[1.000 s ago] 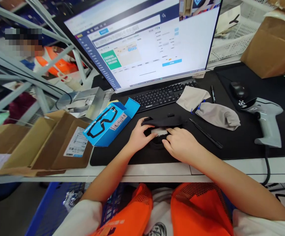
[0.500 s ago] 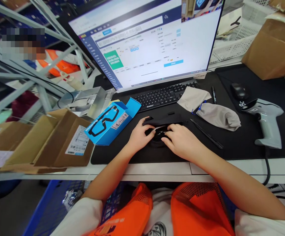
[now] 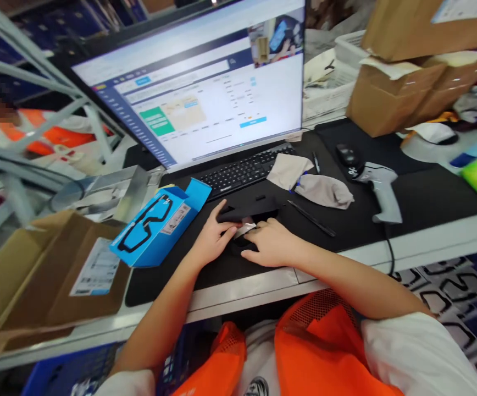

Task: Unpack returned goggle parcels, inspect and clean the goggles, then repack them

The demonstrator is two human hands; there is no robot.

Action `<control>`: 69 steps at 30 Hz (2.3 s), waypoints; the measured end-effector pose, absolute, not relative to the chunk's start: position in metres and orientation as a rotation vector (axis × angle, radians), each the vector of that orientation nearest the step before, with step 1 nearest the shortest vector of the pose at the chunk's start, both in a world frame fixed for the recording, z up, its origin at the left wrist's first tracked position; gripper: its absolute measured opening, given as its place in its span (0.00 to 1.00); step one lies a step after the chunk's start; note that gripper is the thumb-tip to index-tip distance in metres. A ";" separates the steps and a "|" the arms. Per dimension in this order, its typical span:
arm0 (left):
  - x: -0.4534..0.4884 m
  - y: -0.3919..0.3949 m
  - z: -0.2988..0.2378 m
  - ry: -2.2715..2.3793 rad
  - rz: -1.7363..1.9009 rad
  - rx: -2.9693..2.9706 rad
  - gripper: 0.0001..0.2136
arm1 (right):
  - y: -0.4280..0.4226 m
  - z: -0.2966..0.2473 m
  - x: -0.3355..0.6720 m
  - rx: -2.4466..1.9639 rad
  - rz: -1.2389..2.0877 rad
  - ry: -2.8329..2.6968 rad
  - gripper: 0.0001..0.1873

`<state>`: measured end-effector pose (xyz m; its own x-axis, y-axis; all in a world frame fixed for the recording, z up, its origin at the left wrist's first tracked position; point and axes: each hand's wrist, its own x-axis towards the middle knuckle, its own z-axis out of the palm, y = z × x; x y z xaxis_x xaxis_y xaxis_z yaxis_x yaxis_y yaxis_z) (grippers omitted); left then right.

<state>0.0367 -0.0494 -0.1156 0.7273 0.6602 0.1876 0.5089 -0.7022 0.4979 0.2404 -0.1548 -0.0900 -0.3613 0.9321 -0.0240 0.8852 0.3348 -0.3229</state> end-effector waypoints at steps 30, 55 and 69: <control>0.035 -0.063 -0.102 0.857 0.491 2.574 0.10 | -0.105 -0.109 0.426 -2.304 0.241 -1.257 0.17; 0.040 -0.084 -0.099 0.466 1.290 2.436 0.27 | -0.140 -0.111 0.257 -1.221 0.057 -1.497 0.08; 0.042 -0.084 -0.095 0.728 1.251 2.276 0.06 | -0.133 -0.115 0.264 -1.225 -0.130 -1.683 0.07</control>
<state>0.0421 -0.0836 -0.0952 0.4520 0.6325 0.6290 0.2339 -0.7645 0.6007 0.2641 -0.1326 -0.1147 0.0224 0.6533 0.7568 0.7618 0.4791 -0.4360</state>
